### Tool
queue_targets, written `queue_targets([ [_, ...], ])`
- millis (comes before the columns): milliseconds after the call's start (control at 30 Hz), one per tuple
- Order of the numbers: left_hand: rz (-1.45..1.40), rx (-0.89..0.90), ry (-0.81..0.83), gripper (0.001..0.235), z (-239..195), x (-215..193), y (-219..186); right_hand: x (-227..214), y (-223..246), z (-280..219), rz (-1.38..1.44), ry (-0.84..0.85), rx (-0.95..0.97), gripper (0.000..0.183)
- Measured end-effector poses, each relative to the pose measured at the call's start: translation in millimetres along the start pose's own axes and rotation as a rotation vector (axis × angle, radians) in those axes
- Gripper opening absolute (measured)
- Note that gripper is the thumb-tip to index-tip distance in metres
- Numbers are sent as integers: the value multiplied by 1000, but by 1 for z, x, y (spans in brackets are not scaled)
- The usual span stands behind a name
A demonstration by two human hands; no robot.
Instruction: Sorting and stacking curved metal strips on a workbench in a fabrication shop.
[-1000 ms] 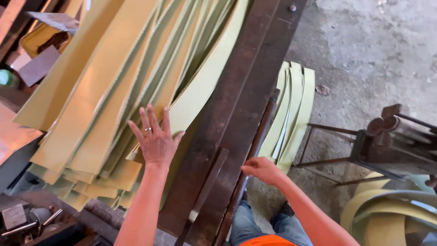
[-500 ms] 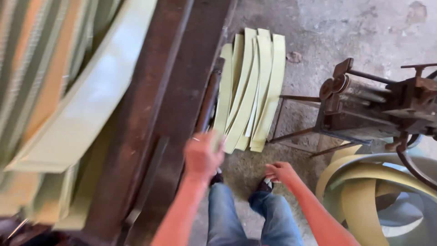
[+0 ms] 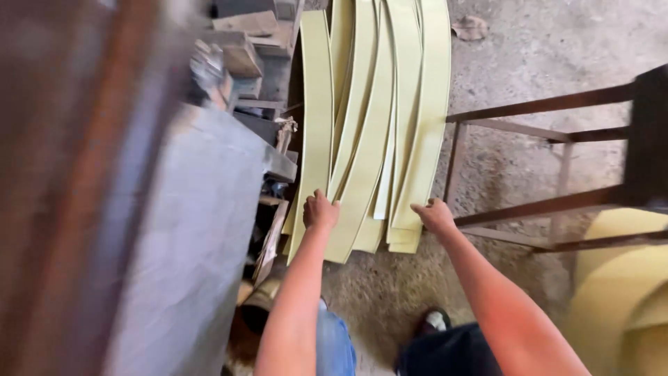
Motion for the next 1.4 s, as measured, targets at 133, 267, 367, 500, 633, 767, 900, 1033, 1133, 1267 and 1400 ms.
queue_targets([
  [133,48,104,-173,84,104,57,25,29,-12,62,-107,-157,93,78],
  [267,-12,-50,-238,107,133,58,20,55,-22,96,-88,-142,170,120],
  [367,-51,-48,-395,99,161,72,30,66,-25,105,-58,-210,149,126],
  [500,-345,-59,-191,71,157,60,12,63,-19,91,461,-105,315,114],
  [633,-264,143,-460,53,128,76,-38,67,-8,81,542,-99,245,103],
  [767,-276,362,-550,52,129,83,-70,77,-33,117,753,-137,253,74],
  [900,-264,368,-357,57,131,85,-79,52,-35,111,377,-465,265,77],
  [1033,-113,401,-506,85,159,79,-39,33,-1,75,400,-583,155,77],
  [1133,-118,147,-341,107,185,104,19,50,-14,66,348,-597,169,79],
  [1267,-12,22,-333,108,169,89,32,90,-9,56,386,-449,182,78],
  [1400,-184,-52,-259,114,183,114,33,108,32,32,252,-272,198,79],
])
Point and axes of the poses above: each hand's wrist, its own z-axis towards the middle knuckle, its own x-axis out of the palm, y = z × x, the point moved 1 cm from there along z, towards the middle knuckle, and after that the axes turned 3 degrees about -z, right-handed, at the moved point
